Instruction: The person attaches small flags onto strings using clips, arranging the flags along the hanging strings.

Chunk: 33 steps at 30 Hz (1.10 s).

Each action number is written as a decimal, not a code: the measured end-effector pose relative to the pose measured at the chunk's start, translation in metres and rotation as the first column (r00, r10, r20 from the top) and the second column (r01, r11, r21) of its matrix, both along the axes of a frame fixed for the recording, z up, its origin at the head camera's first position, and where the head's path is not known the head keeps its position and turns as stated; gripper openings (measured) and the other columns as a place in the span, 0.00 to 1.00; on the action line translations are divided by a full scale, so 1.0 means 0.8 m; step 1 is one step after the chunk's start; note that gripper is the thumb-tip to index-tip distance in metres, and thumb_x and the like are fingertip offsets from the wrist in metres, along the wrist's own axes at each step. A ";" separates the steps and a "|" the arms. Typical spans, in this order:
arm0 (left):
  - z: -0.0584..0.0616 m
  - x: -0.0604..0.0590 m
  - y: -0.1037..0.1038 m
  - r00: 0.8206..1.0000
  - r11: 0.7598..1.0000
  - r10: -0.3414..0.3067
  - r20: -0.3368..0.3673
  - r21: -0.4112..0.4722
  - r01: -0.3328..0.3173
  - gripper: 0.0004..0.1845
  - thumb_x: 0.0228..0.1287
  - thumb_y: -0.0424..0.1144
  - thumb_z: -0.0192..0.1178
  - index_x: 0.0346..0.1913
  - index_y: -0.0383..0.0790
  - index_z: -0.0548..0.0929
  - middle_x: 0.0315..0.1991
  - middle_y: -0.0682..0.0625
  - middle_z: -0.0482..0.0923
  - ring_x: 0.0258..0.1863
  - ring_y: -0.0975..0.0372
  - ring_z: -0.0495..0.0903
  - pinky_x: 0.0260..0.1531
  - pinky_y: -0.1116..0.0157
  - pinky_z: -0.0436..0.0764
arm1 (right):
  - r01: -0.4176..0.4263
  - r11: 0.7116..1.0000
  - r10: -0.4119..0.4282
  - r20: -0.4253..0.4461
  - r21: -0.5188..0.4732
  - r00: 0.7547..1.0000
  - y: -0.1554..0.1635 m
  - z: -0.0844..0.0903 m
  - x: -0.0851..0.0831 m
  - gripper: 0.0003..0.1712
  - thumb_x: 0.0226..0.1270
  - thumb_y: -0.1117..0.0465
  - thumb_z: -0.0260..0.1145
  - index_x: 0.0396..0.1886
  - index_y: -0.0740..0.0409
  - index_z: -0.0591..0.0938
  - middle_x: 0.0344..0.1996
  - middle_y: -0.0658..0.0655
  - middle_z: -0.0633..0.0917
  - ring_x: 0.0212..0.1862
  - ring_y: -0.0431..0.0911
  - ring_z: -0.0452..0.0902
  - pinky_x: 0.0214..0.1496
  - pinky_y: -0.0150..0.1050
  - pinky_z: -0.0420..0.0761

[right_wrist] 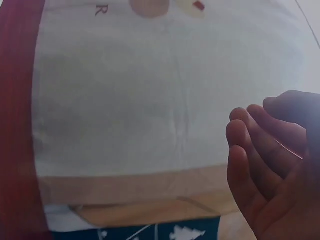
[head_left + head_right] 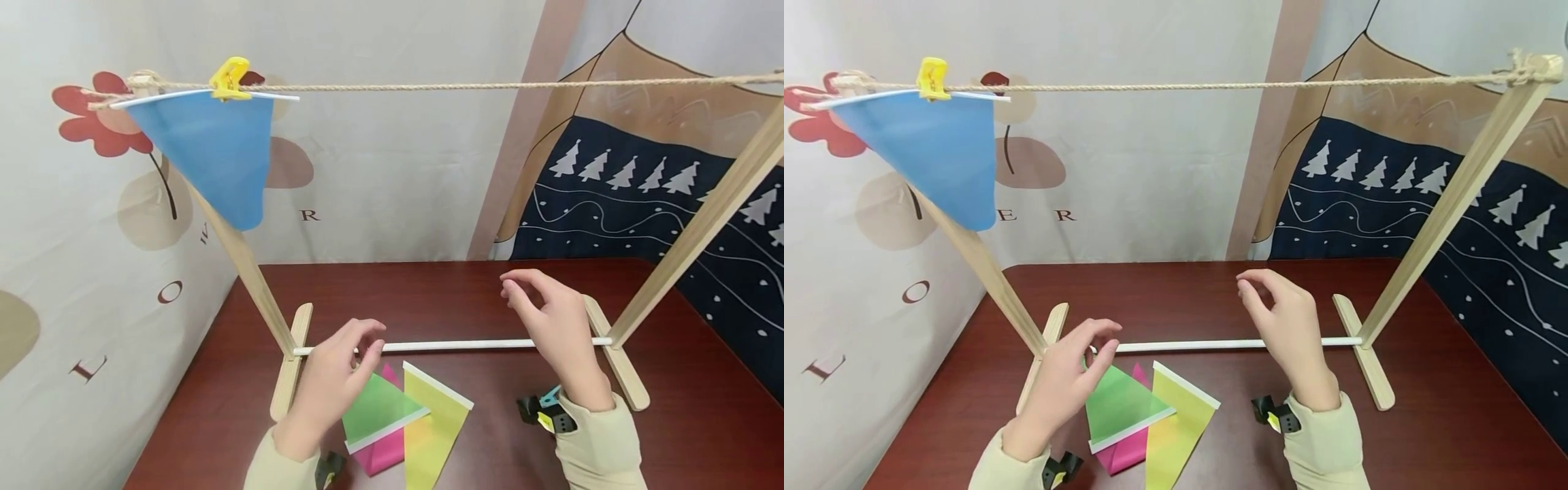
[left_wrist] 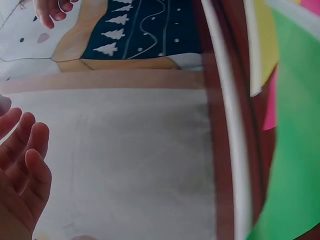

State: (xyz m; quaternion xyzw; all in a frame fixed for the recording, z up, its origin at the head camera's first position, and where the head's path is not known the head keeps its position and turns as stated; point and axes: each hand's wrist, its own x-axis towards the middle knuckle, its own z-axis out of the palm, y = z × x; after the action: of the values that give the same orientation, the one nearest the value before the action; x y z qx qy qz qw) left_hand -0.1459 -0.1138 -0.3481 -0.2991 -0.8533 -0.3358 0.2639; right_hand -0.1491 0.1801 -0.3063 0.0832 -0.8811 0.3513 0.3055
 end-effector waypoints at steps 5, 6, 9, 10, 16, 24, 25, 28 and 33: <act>-0.025 0.001 0.016 1.000 0.999 -0.027 -0.014 -0.020 0.026 0.10 0.59 0.41 0.55 0.45 0.49 0.76 0.27 0.65 0.69 0.22 0.73 0.70 0.22 0.80 0.67 | 0.028 0.999 -0.024 0.093 -0.037 0.995 0.016 -0.017 -0.001 0.12 0.63 0.50 0.56 0.42 0.46 0.79 0.27 0.45 0.82 0.28 0.34 0.75 0.30 0.25 0.72; -0.030 0.001 0.019 0.999 0.999 -0.042 -0.021 -0.019 0.042 0.10 0.59 0.40 0.56 0.45 0.48 0.76 0.27 0.64 0.69 0.22 0.73 0.70 0.23 0.80 0.67 | 0.034 0.999 -0.029 0.104 -0.042 0.994 0.019 -0.020 -0.001 0.12 0.63 0.50 0.56 0.42 0.46 0.79 0.27 0.45 0.82 0.28 0.35 0.75 0.30 0.25 0.72; -0.044 -0.001 0.026 0.999 0.999 -0.046 -0.011 -0.026 0.046 0.11 0.58 0.39 0.56 0.45 0.49 0.76 0.26 0.64 0.69 0.22 0.73 0.70 0.22 0.80 0.66 | 0.048 0.998 -0.040 0.134 -0.051 0.990 0.030 -0.029 -0.002 0.12 0.63 0.50 0.56 0.42 0.48 0.80 0.26 0.46 0.82 0.28 0.37 0.76 0.29 0.26 0.72; -0.048 -0.002 0.027 0.999 0.999 -0.037 0.013 -0.029 0.037 0.11 0.59 0.40 0.56 0.45 0.49 0.76 0.25 0.65 0.69 0.21 0.73 0.69 0.21 0.80 0.66 | 0.050 0.998 -0.042 0.148 -0.049 0.988 0.034 -0.033 -0.002 0.12 0.63 0.51 0.56 0.42 0.48 0.79 0.26 0.46 0.82 0.28 0.38 0.77 0.29 0.26 0.73; -0.068 -0.007 0.026 0.973 0.991 0.036 0.228 -0.132 -0.006 0.05 0.61 0.47 0.53 0.40 0.57 0.76 0.22 0.70 0.67 0.19 0.76 0.65 0.19 0.76 0.65 | 0.046 0.999 -0.037 0.252 -0.028 0.967 0.060 -0.059 -0.001 0.14 0.63 0.50 0.57 0.44 0.50 0.79 0.25 0.47 0.81 0.27 0.43 0.79 0.27 0.30 0.75; -0.075 -0.020 0.023 0.956 0.979 0.001 0.293 -0.197 0.060 0.04 0.62 0.51 0.52 0.35 0.58 0.75 0.18 0.69 0.65 0.16 0.74 0.64 0.19 0.75 0.65 | 0.056 0.998 -0.047 0.339 -0.016 0.940 0.086 -0.083 -0.002 0.18 0.64 0.49 0.55 0.46 0.55 0.77 0.27 0.54 0.82 0.27 0.45 0.77 0.27 0.32 0.75; -0.077 -0.022 0.021 0.951 0.976 0.000 0.311 -0.208 0.068 0.05 0.61 0.52 0.52 0.34 0.58 0.75 0.18 0.68 0.65 0.16 0.74 0.64 0.19 0.75 0.65 | 0.057 0.998 -0.044 0.352 -0.026 0.935 0.088 -0.086 -0.002 0.19 0.64 0.49 0.55 0.47 0.56 0.77 0.28 0.55 0.82 0.27 0.45 0.77 0.27 0.32 0.75; -0.079 -0.028 0.017 0.926 0.964 0.002 0.377 -0.247 0.098 0.06 0.61 0.55 0.51 0.33 0.60 0.74 0.18 0.68 0.66 0.17 0.73 0.65 0.20 0.73 0.66 | 0.052 0.996 -0.019 0.411 -0.070 0.911 0.098 -0.098 -0.005 0.21 0.65 0.49 0.54 0.48 0.59 0.76 0.29 0.57 0.82 0.27 0.44 0.76 0.27 0.34 0.76; -0.086 -0.039 0.008 0.881 0.944 0.029 0.472 -0.302 0.131 0.09 0.59 0.57 0.52 0.27 0.60 0.73 0.18 0.67 0.68 0.18 0.72 0.67 0.21 0.71 0.66 | 0.033 0.988 0.054 0.537 -0.152 0.842 0.120 -0.116 -0.011 0.25 0.65 0.48 0.54 0.51 0.63 0.73 0.29 0.59 0.81 0.28 0.47 0.77 0.28 0.35 0.77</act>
State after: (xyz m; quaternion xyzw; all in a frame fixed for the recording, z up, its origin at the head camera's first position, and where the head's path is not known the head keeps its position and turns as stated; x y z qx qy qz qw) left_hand -0.1767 -0.1072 -0.4166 -0.2705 -0.9270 -0.2596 -0.0128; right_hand -0.1580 0.2758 -0.3987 -0.0382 -0.9009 0.4296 0.0491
